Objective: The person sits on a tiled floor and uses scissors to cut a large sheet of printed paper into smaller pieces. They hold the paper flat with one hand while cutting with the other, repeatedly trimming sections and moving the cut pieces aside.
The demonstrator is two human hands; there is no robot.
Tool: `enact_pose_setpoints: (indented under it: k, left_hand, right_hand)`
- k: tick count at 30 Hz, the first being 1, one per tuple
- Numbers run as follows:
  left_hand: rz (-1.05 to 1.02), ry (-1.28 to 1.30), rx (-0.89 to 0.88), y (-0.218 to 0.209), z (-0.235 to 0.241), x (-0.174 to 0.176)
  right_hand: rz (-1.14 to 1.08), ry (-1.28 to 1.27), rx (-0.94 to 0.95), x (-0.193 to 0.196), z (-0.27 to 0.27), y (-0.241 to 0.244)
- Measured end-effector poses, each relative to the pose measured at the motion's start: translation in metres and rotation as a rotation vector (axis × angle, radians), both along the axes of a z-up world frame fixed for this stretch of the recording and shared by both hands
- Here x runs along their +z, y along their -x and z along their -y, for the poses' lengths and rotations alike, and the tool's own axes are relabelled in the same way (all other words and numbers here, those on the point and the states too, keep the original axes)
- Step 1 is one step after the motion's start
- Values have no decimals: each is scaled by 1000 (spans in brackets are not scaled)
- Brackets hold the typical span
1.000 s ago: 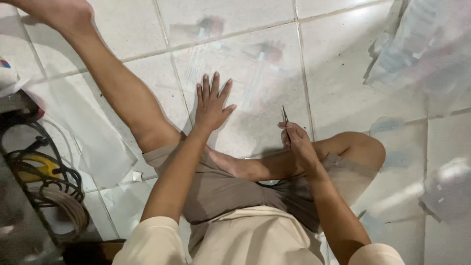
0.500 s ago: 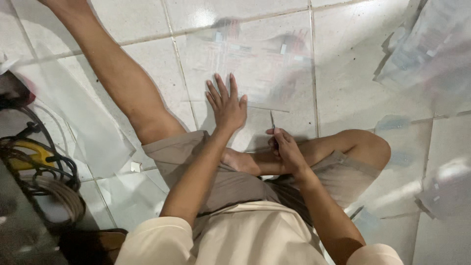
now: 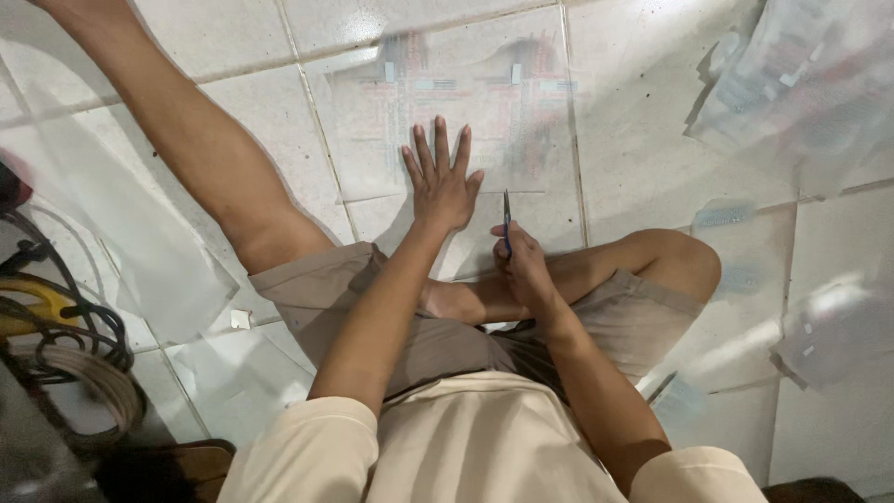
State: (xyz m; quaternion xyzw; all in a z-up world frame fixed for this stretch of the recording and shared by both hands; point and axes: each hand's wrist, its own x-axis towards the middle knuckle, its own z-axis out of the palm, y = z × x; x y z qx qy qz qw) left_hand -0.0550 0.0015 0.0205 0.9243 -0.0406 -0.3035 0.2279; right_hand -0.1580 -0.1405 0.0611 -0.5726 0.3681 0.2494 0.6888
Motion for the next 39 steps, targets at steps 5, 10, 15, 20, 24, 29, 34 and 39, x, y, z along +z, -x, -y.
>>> enact_pose_setpoints:
  k: [5,10,15,20,24,29,34,39]
  left_hand:
    - [-7,12,11,1,0,-3]
    - [-7,-10,-8,1,1,-6]
    - [-27,-7,-16,-1,-1,-3]
    - [-27,-24,-26,0,-1,-2]
    - [-17,-15,-18,-1,-1,-5]
    - [4,-3,-12,1,-1,-9]
    - [11,5,-11,2,-2,-7]
    - [11,-20,-18,3,-2,-5]
  right_hand:
    - [-3,-6,-4,-3,-3,-8]
    - [52,40,-7,-33,0,-12]
    - [13,86,9,-22,-3,-16]
    - [27,160,133,-26,4,-14]
    - [50,192,145,-40,7,-13]
    - [57,248,227,-43,11,-20]
    - [84,283,221,-54,13,-25]
    - [95,334,267,-52,14,-37]
